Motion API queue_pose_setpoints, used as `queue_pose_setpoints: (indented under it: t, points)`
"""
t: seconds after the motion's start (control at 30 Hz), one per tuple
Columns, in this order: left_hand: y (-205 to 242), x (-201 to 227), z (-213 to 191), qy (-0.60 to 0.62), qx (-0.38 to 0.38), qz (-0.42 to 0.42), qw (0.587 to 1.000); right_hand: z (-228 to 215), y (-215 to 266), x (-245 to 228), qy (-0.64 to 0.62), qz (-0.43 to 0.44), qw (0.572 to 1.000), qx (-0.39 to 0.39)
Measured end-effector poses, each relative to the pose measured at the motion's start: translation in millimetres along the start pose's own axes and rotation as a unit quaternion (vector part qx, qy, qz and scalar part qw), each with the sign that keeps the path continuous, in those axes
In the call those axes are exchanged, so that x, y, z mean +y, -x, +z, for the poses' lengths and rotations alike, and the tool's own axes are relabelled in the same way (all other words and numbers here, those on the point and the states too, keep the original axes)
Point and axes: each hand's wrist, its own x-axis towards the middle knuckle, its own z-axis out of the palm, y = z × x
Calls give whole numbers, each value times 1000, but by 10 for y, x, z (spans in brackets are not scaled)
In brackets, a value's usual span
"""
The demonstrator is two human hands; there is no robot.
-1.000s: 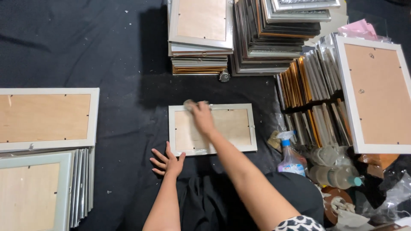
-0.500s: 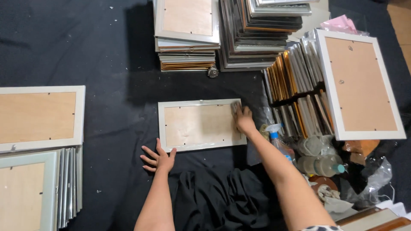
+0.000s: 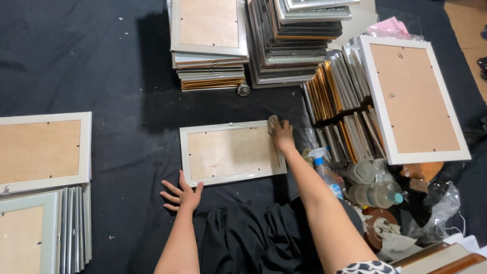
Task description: The person is cleaning a stack of picture frames by wiping each one with a cloth and then stacking them aside.
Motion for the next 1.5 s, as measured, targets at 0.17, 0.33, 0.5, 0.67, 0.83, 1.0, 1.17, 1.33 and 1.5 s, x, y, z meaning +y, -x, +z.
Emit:
queue_pose_setpoints:
  t: [0.17, 0.33, 0.5, 0.67, 0.83, 1.0, 1.17, 1.33, 1.5]
  points:
    - [-15, 4, -3, -3, -3, -2, 1000, -67, 67, 109, -15, -48, 998, -47]
    - [-52, 17, 22, -1, 11, -3, 1000, -346, 953, 408, 181, -349, 919, 31]
    - [-42, -45, 90, 13, 25, 3, 1000, -332, 931, 211, -40, -149, 985, 73]
    - [-100, -47, 133, 5, 40, 1, 999, -389, 121, -7, -87, -72, 993, -19]
    - [-69, -81, 114, -2, 27, 6, 1000, -553, 179, -57, -118, -23, 990, -76]
    - [-63, -65, 95, 6, 28, 18, 999, -438, 999, 319, 44, -242, 967, 64]
    - [-105, -46, 95, -1, 21, 12, 1000, -557, 1273, 552, -33, -248, 965, -84]
    - [-106, -31, 70, 5, 12, 20, 1000, -775, 1349, 76, 19, -316, 948, -23]
    - [-119, -38, 102, -14, 17, -9, 1000, -607, 1403, -971, -172, -342, 922, -60]
